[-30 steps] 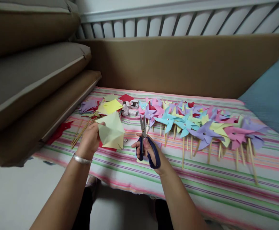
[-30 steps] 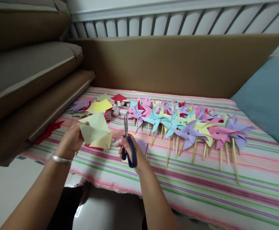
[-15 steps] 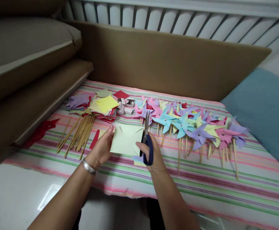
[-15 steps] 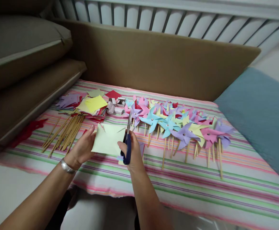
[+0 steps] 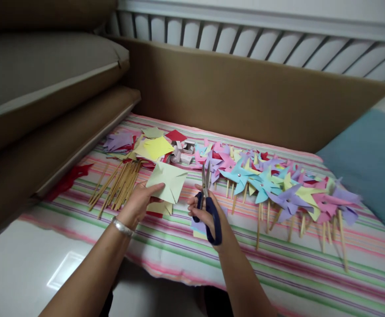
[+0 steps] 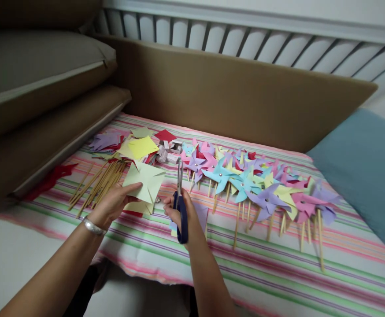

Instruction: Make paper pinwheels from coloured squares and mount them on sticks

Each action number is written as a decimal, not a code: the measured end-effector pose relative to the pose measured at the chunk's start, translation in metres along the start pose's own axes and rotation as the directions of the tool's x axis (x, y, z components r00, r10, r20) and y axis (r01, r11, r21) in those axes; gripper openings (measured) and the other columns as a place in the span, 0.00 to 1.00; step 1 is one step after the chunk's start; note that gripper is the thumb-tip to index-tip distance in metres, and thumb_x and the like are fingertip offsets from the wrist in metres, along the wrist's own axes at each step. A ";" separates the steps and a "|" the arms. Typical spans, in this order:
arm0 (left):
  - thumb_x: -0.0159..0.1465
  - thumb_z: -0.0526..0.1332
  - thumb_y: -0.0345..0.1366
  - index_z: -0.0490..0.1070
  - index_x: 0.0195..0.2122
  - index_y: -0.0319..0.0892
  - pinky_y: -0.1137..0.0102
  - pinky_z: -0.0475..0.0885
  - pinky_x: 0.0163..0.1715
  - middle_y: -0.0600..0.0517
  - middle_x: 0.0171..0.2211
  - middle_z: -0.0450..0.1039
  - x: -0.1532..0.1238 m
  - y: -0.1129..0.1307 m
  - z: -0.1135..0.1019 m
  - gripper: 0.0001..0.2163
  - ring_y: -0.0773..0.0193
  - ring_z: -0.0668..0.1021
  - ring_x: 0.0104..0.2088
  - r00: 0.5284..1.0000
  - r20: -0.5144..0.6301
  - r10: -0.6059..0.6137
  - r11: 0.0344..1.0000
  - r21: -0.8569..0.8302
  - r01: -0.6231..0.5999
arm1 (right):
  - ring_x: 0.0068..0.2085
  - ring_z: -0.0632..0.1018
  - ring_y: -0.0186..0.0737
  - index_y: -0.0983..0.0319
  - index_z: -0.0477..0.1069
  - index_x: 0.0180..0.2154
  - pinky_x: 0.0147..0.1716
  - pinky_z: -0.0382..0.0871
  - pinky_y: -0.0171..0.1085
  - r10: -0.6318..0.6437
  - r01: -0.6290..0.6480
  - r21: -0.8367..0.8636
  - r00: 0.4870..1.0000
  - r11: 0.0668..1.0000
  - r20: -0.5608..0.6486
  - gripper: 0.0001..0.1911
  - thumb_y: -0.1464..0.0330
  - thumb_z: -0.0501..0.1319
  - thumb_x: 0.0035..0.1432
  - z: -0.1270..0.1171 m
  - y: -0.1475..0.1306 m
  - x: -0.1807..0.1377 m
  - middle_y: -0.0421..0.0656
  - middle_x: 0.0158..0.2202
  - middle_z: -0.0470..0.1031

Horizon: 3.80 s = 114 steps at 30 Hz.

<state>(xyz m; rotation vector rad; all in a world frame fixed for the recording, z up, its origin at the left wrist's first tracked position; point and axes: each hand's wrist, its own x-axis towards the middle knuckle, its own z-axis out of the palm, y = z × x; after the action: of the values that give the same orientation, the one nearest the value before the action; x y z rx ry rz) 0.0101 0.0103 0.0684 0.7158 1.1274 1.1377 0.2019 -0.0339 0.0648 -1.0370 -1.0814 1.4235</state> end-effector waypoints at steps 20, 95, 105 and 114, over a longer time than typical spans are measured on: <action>0.49 0.68 0.32 0.76 0.37 0.36 0.73 0.74 0.24 0.46 0.31 0.78 0.010 0.011 -0.036 0.14 0.61 0.79 0.28 0.997 0.070 0.031 0.996 -0.088 -0.025 | 0.17 0.66 0.26 0.62 0.65 0.47 0.14 0.59 0.27 0.445 -0.366 -0.294 0.853 0.883 0.273 0.30 0.51 0.62 0.47 0.025 -0.007 -0.014 0.34 0.21 0.64; 0.52 0.65 0.39 0.76 0.34 0.37 0.69 0.70 0.35 0.46 0.33 0.78 -0.019 -0.026 0.043 0.12 0.60 0.78 0.34 0.986 0.132 0.102 0.956 -0.287 -0.060 | 0.26 0.68 0.32 0.59 0.63 0.38 0.26 0.62 0.33 -0.054 0.109 0.149 0.942 0.983 -0.330 0.17 0.70 0.64 0.43 0.022 0.004 0.007 0.36 0.28 0.68; 0.41 0.71 0.34 0.75 0.32 0.35 0.70 0.71 0.28 0.45 0.29 0.79 -0.001 -0.001 0.010 0.17 0.61 0.78 0.27 0.991 -0.124 0.054 0.983 -0.167 -0.074 | 0.34 0.72 0.37 0.56 0.59 0.50 0.33 0.67 0.37 -0.032 0.041 0.046 0.981 0.998 -0.190 0.31 0.67 0.66 0.43 0.016 0.006 0.008 0.39 0.34 0.70; 0.44 0.70 0.34 0.75 0.38 0.35 0.68 0.72 0.32 0.47 0.29 0.79 0.008 0.009 -0.014 0.18 0.60 0.79 0.27 0.966 -0.203 0.162 0.959 -0.199 -0.203 | 0.18 0.67 0.28 0.62 0.64 0.46 0.15 0.62 0.29 0.285 -0.280 -0.057 0.928 0.958 0.238 0.28 0.50 0.61 0.49 0.043 0.006 -0.015 0.36 0.23 0.66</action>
<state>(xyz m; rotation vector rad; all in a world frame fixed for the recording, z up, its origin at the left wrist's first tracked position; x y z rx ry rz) -0.0062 0.0195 0.0698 0.5588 1.0844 1.4862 0.1605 -0.0533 0.0696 -1.0864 -1.1580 1.8134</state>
